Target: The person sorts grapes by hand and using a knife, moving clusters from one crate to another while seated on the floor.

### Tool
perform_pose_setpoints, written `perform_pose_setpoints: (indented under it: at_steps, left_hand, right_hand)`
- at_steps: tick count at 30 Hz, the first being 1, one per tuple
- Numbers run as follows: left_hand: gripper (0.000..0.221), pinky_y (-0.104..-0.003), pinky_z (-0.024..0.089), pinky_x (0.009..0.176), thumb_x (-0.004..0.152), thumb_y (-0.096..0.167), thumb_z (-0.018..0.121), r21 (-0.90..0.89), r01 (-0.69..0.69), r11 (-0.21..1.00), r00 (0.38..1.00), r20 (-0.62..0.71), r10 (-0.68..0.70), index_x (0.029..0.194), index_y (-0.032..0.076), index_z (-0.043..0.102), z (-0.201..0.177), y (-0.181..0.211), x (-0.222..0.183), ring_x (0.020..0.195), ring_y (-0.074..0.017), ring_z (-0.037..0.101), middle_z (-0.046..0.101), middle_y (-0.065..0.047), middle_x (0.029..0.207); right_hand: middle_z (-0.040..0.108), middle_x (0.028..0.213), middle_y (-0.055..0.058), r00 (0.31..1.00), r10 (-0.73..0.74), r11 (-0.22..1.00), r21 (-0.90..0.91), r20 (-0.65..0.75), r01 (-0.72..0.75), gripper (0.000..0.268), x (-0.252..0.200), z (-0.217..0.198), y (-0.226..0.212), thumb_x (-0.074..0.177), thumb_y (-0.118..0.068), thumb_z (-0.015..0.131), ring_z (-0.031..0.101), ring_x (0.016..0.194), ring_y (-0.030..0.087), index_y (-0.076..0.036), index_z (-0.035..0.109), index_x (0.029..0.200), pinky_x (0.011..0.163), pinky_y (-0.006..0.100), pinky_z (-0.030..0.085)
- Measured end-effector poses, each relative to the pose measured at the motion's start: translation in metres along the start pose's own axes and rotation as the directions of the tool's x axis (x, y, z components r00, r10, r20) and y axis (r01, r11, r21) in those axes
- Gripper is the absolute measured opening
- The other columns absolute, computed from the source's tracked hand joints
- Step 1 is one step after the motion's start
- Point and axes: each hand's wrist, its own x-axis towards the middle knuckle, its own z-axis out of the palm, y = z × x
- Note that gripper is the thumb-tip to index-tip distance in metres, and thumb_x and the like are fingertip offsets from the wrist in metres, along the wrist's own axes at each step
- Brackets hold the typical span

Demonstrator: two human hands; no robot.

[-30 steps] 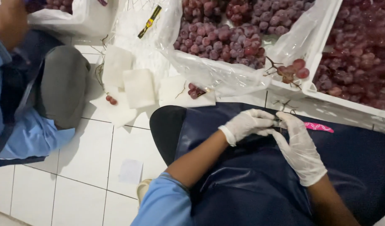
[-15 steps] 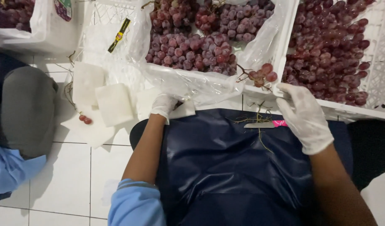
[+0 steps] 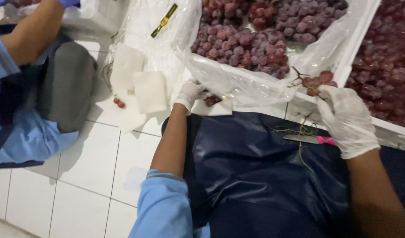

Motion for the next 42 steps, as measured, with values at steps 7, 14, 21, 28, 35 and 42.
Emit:
perform_pose_setpoints:
  at_steps: [7, 14, 21, 28, 35, 42]
  left_hand:
    - [0.022, -0.030, 0.057, 0.054, 0.084, -0.004, 0.059, -0.053, -0.026, 0.998, 0.998, 0.051, 0.029, 0.105, 0.002, 0.059, -0.009, 0.018, -0.026, 0.068, -0.0278, 0.070, 0.065, -0.015, 0.087]
    - [0.052, -0.025, 0.054, 0.074, 0.070, 0.013, 0.072, 0.331, 0.004, 0.944, 0.991, -0.126, 0.040, 0.120, 0.007, 0.059, -0.024, -0.003, 0.000, 0.081, -0.0141, 0.066, 0.069, -0.009, 0.095]
    - [0.047, -0.035, 0.045, 0.089, 0.076, 0.047, 0.059, 0.876, 0.049, 0.479, 0.996, -0.078, 0.040, 0.113, 0.020, 0.065, 0.034, 0.060, -0.074, 0.104, -0.0214, 0.063, 0.069, -0.007, 0.106]
    - [0.038, -0.034, 0.046, 0.095, 0.080, 0.056, 0.054, 0.950, -0.117, 0.290, 0.992, 0.123, -0.005, 0.110, 0.034, 0.065, 0.094, 0.099, -0.185, 0.111, -0.0169, 0.060, 0.068, 0.004, 0.110]
    - [0.038, -0.029, 0.046, 0.100, 0.084, 0.052, 0.053, 0.796, -0.494, 0.350, 0.870, 0.448, 0.207, 0.115, 0.032, 0.063, 0.213, 0.061, -0.162, 0.117, -0.0113, 0.058, 0.067, 0.008, 0.115]
    - [0.074, -0.039, 0.058, 0.074, 0.054, 0.046, 0.081, 0.794, -0.576, -0.196, 0.389, 0.477, 0.788, 0.118, 0.024, 0.052, 0.297, 0.027, -0.109, 0.094, -0.0302, 0.063, 0.052, -0.006, 0.111]
  right_hand:
    - [0.061, 0.116, 0.020, 0.985, 0.146, 0.978, 0.140, 0.090, -0.157, 0.039, -0.007, -0.017, -0.006, 0.092, -0.016, 0.062, 0.057, 0.107, 0.036, -0.009, 0.061, 0.130, 0.088, 0.046, 0.044]
    - [0.062, 0.115, 0.021, 0.993, 0.121, 0.984, 0.128, 0.012, -0.122, 0.035, -0.006, -0.014, 0.004, 0.096, -0.018, 0.063, 0.057, 0.104, 0.038, -0.006, 0.062, 0.129, 0.088, 0.046, 0.043]
    - [0.063, 0.112, 0.019, 0.989, 0.089, 0.988, 0.113, 0.120, -0.103, 0.033, 0.031, -0.045, 0.010, 0.096, -0.020, 0.048, 0.055, 0.105, 0.037, -0.008, 0.063, 0.123, 0.091, 0.045, 0.039]
    - [0.051, 0.134, 0.022, 0.711, 0.507, 0.820, -0.018, 0.487, -0.573, 0.061, 0.070, -0.047, -0.027, 0.091, -0.048, 0.051, 0.050, 0.119, 0.043, -0.003, 0.052, 0.132, 0.100, 0.047, 0.038]
    - [0.058, 0.112, 0.008, 0.901, 0.173, 0.956, -0.289, 0.398, -0.056, 0.025, 0.061, -0.005, 0.024, 0.087, -0.039, 0.055, 0.066, 0.098, 0.034, -0.027, 0.059, 0.109, 0.082, 0.046, 0.055]
    - [0.052, 0.115, 0.009, 0.916, 0.240, 0.941, 0.153, 0.323, -0.301, 0.031, 0.054, -0.039, 0.019, 0.083, -0.031, 0.059, 0.055, 0.114, 0.032, -0.029, 0.058, 0.114, 0.091, 0.044, 0.048]
